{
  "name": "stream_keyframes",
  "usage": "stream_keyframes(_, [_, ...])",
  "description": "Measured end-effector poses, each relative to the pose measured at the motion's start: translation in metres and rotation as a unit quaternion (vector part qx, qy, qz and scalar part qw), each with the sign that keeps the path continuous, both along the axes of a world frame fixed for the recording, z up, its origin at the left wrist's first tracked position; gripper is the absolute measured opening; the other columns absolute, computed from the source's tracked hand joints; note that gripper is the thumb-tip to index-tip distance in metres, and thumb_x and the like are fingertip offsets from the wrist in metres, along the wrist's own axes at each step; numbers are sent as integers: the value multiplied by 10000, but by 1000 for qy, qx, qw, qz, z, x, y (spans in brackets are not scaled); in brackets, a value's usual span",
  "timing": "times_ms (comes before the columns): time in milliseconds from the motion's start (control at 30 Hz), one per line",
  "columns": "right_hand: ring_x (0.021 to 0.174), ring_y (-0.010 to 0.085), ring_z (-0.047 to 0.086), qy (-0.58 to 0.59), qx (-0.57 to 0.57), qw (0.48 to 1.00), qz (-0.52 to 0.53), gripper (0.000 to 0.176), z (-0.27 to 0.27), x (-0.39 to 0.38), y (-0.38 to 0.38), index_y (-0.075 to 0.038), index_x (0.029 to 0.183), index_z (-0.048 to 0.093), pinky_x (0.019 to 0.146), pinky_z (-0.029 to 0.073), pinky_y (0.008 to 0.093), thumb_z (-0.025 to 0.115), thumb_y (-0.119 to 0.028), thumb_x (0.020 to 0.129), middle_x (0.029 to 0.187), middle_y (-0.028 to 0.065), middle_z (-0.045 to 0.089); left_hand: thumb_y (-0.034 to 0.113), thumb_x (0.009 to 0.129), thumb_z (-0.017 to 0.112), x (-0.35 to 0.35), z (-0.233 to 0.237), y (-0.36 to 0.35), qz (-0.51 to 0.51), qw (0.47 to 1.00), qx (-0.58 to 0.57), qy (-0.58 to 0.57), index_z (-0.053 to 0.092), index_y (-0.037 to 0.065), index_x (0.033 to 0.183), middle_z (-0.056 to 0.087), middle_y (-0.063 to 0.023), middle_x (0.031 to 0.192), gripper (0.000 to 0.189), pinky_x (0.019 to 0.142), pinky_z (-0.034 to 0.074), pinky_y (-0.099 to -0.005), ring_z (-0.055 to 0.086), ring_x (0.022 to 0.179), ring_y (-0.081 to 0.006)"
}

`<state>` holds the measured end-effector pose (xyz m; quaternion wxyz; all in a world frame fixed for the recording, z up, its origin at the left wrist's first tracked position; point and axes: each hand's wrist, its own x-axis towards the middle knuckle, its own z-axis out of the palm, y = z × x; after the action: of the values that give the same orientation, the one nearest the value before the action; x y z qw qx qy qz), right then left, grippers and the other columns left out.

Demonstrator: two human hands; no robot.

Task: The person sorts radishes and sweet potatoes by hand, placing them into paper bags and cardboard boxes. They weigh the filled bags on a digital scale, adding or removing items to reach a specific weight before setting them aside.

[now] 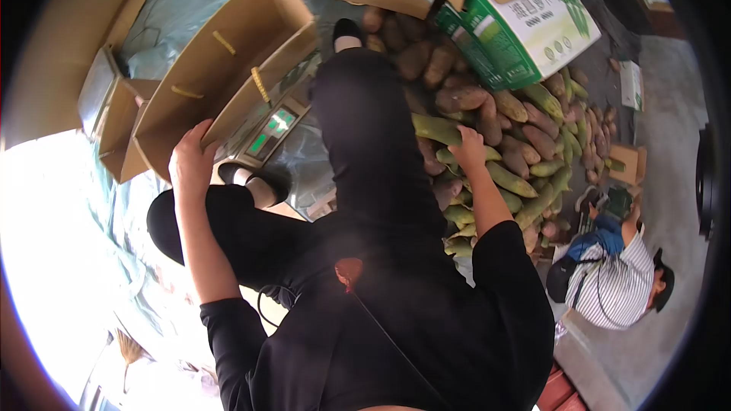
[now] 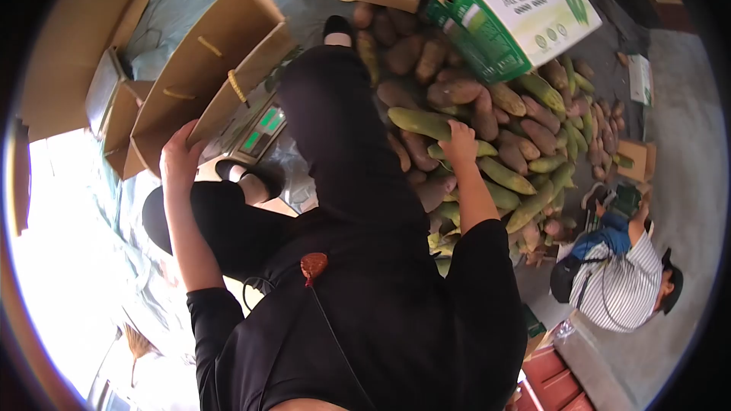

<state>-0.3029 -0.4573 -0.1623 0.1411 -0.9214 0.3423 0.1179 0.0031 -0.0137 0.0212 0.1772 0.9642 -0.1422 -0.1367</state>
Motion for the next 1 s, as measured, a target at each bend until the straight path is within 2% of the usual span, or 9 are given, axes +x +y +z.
stream_keyframes(67, [1146, 275, 479, 58, -26, 998, 23, 673, 1, 13, 4, -186, 1253, 462, 860, 451, 489, 771, -205, 656, 1243, 27, 512, 79, 739, 653, -2, 1, 3, -4, 1000, -3, -28, 604, 103, 1151, 636, -139, 1035, 415, 830, 473, -389, 603, 960, -329])
stream_keyframes(367, [1179, 284, 451, 258, -86, 960, 62, 724, -15, 54, 18, -187, 1300, 422, 890, 464, 462, 762, -230, 663, 1233, 39, 491, 115, 762, 636, -2, -4, 5, -2, 999, 34, -29, 652, 74, 997, 645, -159, 923, 240, 801, 476, -412, 605, 904, -346])
stream_keyframes(500, [1190, 266, 448, 261, -67, 961, 56, 700, -5, 56, 21, -154, 1258, 463, 905, 453, 445, 761, -279, 637, 1223, 65, 491, 108, 758, 637, -3, -6, 6, -4, 999, 29, -44, 654, 67, 980, 642, -167, 890, 226, 781, 482, -416, 606, 874, -352])
stream_keyframes(700, [1092, 286, 563, 163, 89, 981, -54, 693, 0, 38, -14, -30, 1111, 606, 893, 467, 375, 819, -320, 519, 1174, 141, 593, 104, 771, 618, -6, -2, 6, -10, 998, 31, -60, 651, 72, 953, 644, -152, 875, 188, 764, 490, -416, 612, 865, -343])
stream_keyframes(767, [977, 256, 620, 6, 288, 942, -173, 627, 4, 38, -30, 15, 1075, 622, 840, 472, 340, 815, -242, 537, 1070, 145, 646, 102, 772, 615, -7, -3, 6, -8, 997, 47, -57, 650, 76, 957, 643, -145, 876, 190, 762, 492, -416, 616, 863, -339])
stream_keyframes(800, [911, 216, 620, -64, 346, 911, -214, 535, 55, 61, -9, 16, 1069, 624, 801, 468, 323, 781, -140, 582, 991, 118, 657, 96, 770, 613, -6, -3, 6, -8, 997, 49, -52, 650, 79, 957, 643, -144, 879, 191, 761, 493, -417, 617, 862, -337])
stream_keyframes(867, [868, 204, 609, -133, 264, 947, -124, 489, 89, 86, -9, -3, 1074, 627, 791, 471, 322, 748, -73, 606, 958, 89, 657, 95, 770, 612, -7, -5, 8, -10, 997, 46, -55, 650, 78, 956, 643, -145, 878, 191, 761, 493, -418, 617, 861, -338])
stream_keyframes(933, [900, 222, 592, -165, 306, 935, -72, 489, 124, 122, -12, -20, 1076, 629, 811, 457, 324, 758, -95, 610, 973, 100, 638, 94, 770, 611, -5, -6, 8, -14, 997, 44, -60, 650, 78, 956, 642, -147, 876, 191, 761, 493, -418, 617, 860, -339])
stream_keyframes(1000, [980, 273, 548, -185, 188, 964, 29, 588, 168, 162, -3, 24, 1134, 579, 866, 421, 346, 769, -140, 601, 1021, 149, 560, 88, 773, 598, -4, -8, 9, -12, 998, 50, -42, 651, 80, 961, 642, -151, 875, 196, 764, 492, -418, 617, 862, -339])
